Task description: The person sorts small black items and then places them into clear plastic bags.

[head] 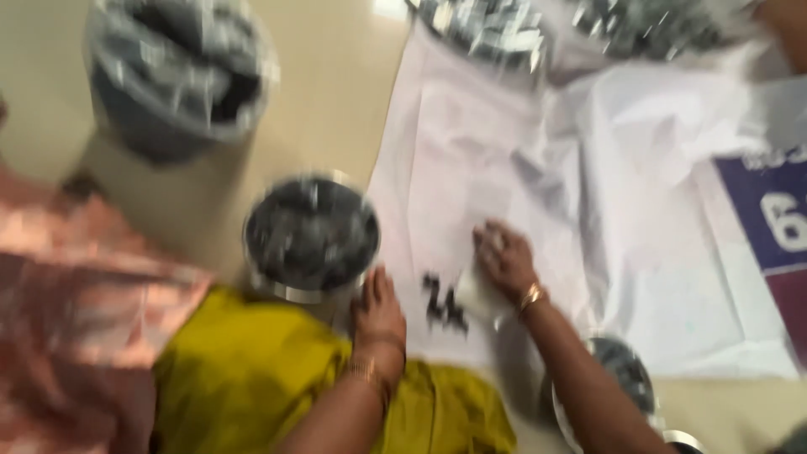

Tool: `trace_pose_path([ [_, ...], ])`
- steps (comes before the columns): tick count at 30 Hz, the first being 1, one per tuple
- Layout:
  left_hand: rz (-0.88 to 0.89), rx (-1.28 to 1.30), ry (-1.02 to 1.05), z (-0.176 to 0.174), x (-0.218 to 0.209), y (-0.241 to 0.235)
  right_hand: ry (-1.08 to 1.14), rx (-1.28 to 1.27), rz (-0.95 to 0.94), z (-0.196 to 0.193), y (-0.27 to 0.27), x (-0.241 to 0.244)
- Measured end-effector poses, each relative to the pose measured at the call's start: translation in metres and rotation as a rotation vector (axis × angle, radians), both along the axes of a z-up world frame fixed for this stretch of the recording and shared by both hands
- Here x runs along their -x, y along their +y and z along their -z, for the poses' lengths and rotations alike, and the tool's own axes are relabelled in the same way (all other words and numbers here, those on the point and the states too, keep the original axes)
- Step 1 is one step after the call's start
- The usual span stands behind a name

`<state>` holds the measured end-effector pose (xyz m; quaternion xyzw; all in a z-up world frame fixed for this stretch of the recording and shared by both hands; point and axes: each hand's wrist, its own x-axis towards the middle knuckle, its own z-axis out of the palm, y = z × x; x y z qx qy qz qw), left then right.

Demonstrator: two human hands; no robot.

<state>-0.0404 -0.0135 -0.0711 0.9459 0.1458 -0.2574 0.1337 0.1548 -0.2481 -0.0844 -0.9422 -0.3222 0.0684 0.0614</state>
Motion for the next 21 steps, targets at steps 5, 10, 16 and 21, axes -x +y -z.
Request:
trace_pose_path([
  [5, 0.081, -0.117, -0.059, 0.002, 0.003, 0.003, -0.014, -0.079, -0.106, -0.047, 0.018, 0.044],
  [10, 0.031, -0.08, -0.099, 0.015, 0.003, 0.0, -0.037, -0.044, -0.079, -0.043, -0.001, 0.039],
  [16, 0.111, -0.037, 0.11, -0.006, -0.005, 0.003, 0.009, -0.257, 0.447, -0.055, 0.013, -0.047],
  [21, 0.032, 0.024, 0.065, 0.007, -0.007, 0.0, -0.029, -0.296, 0.627, -0.059, 0.073, -0.132],
])
